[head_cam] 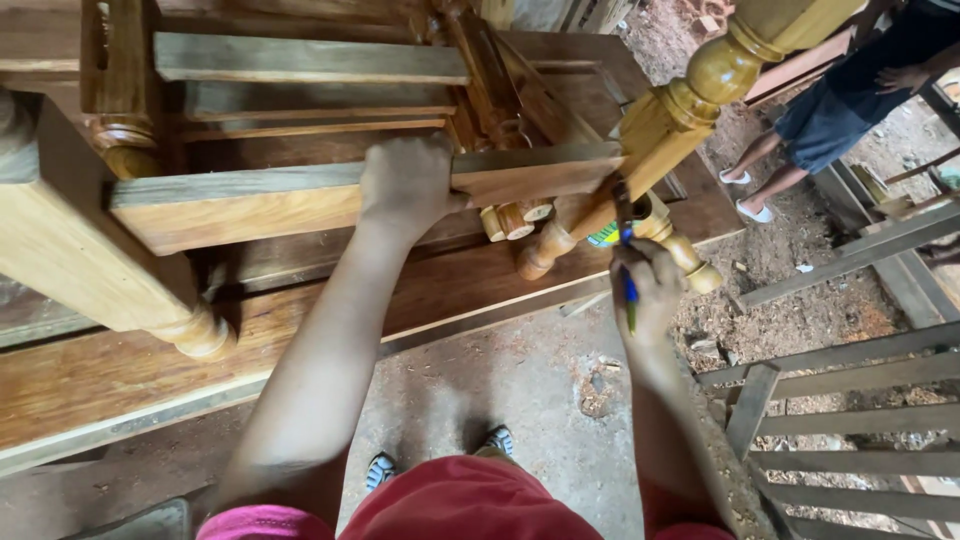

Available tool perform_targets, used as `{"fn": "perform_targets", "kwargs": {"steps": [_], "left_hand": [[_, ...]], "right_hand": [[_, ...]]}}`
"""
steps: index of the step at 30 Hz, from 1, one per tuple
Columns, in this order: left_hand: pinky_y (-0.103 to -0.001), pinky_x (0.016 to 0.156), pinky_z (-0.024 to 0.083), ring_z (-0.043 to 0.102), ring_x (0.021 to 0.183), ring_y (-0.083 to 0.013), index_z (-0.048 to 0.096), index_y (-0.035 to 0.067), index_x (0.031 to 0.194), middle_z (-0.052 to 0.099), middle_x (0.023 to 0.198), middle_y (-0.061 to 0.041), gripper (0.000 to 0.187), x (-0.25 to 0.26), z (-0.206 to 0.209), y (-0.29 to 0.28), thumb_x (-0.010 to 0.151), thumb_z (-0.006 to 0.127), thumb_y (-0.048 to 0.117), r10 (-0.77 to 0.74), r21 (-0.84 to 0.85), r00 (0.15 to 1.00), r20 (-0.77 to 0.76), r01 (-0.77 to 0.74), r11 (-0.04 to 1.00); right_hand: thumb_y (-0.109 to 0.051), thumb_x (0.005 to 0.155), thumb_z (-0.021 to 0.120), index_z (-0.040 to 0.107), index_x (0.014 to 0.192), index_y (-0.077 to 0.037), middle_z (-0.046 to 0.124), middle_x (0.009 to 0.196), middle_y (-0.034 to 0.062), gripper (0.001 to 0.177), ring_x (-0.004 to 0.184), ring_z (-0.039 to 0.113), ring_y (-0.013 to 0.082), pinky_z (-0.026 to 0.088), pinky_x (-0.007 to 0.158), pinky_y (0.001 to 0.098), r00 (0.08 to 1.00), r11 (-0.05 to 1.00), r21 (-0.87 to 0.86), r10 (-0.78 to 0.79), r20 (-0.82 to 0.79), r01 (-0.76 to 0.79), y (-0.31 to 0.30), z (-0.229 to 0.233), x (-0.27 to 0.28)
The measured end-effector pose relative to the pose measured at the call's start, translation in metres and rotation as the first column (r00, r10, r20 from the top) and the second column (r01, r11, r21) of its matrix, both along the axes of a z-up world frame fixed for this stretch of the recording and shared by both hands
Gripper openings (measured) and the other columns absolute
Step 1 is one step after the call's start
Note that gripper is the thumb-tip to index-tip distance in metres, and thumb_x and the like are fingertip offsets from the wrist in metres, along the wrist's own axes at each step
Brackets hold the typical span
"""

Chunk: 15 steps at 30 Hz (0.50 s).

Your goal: The person applies a dark wood stain to a wooden bed frame using a paintbrush. They repeatedly dip the brush into a can of stain and coat the turned legs and horizontal slats of the frame.

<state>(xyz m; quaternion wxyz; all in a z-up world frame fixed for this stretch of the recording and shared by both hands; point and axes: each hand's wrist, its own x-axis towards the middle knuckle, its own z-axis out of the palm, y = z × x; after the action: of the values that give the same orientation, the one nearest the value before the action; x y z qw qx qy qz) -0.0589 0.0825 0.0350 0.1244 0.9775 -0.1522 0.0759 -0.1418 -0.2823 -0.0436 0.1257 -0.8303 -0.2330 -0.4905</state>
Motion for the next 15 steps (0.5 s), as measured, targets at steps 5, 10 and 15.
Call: {"fn": "perform_targets", "kwargs": {"steps": [5,10,15], "left_hand": [[-0.054,0.068,0.062,0.076,0.089,-0.0377,0.07,0.009,0.114,0.075,0.091,-0.012,0.059,-0.005,0.005,0.002,0.074,0.085,0.049,-0.036,-0.063,0.999,-0.026,0.035,0.997],[-0.053,0.067,0.062,0.076,0.088,-0.0371,0.071,0.008,0.113,0.075,0.089,-0.013,0.057,-0.003,-0.003,0.0,0.075,0.084,0.048,-0.015,-0.04,0.999,-0.032,0.014,0.999],[-0.055,0.07,0.061,0.076,0.089,-0.0375,0.071,0.007,0.116,0.075,0.091,-0.014,0.06,-0.006,0.002,0.001,0.074,0.084,0.048,-0.019,0.003,0.998,-0.064,0.019,1.0]], "right_hand": [[0.012,0.093,0.076,0.057,0.094,-0.001,0.061,0.112,0.016,0.023,0.095,0.062,0.0291,0.056,0.082,0.0364,0.935,0.992,0.042,0.094,0.342,-0.115,0.009,0.024,0.014],[0.006,0.082,0.067,0.055,0.087,-0.003,0.05,0.084,0.0072,0.016,0.073,0.054,0.0165,0.054,0.061,0.0291,0.966,0.161,0.984,0.258,0.029,-0.073,0.071,0.01,-0.012],[0.003,0.1,0.069,0.058,0.105,-0.008,0.056,0.13,0.0121,0.017,0.11,0.057,0.0271,0.06,0.096,0.0425,0.95,0.924,0.221,0.303,0.075,-0.312,-0.001,0.005,0.006]]}}
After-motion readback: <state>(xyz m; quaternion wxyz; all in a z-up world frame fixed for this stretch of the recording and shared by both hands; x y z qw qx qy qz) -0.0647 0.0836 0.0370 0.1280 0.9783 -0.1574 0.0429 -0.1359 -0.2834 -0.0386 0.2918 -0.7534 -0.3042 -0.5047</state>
